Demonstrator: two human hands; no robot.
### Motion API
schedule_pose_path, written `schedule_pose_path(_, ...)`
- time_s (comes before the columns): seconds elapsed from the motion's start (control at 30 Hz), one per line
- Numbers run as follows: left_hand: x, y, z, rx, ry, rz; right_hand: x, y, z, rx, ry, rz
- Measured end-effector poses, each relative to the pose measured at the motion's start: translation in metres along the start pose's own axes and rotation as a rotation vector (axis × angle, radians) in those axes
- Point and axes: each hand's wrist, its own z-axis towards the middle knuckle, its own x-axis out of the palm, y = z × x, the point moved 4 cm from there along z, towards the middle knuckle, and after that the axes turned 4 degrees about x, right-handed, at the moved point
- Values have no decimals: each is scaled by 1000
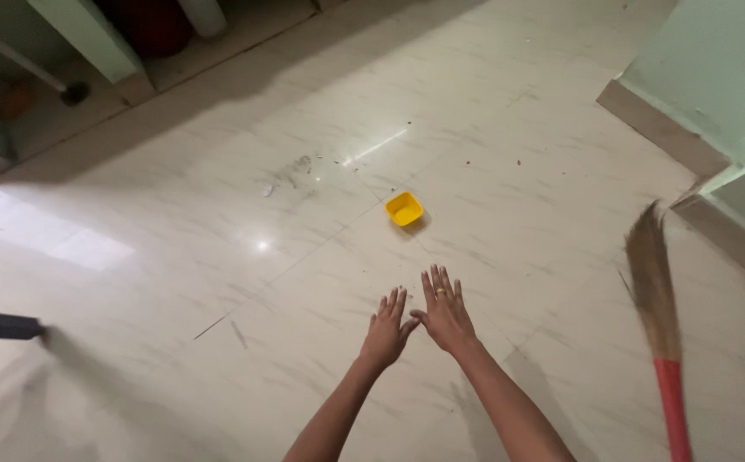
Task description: The person moves a large red basin containing clothes, picks up a small yellow container, and uses a broom to sweep debris from a tiled floor, including cleaning under the edge of a bed.
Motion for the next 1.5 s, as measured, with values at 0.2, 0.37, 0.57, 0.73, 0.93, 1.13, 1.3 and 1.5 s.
schedule_pose_path(0.2,118,56,66,84,58,75,96,-86,24,96,116,-101)
schedule_pose_path(0.37,195,104,167,107,99,204,157,-140,69,187,160,-147)
schedule_pose_path(0.57,179,147,212,106,161,618,205,-138,112,219,241,-65)
schedule_pose_path(0.73,141,139,276,2,137,739,162,-120,128,177,390,-212)
schedule_pose_path(0.93,103,144,346,-5,14,848,165,-129,139,235,427,-64)
schedule_pose_path(1.13,84,153,371,-21,-94,630,173,-136,142,166,408,-34)
schedule_pose_path(1.3,87,151,370,-65,-90,728,180,-139,144,184,446,-37)
schedule_pose_path(1.5,84,111,311,338,-650,245,175,-139,141,159,363,-34)
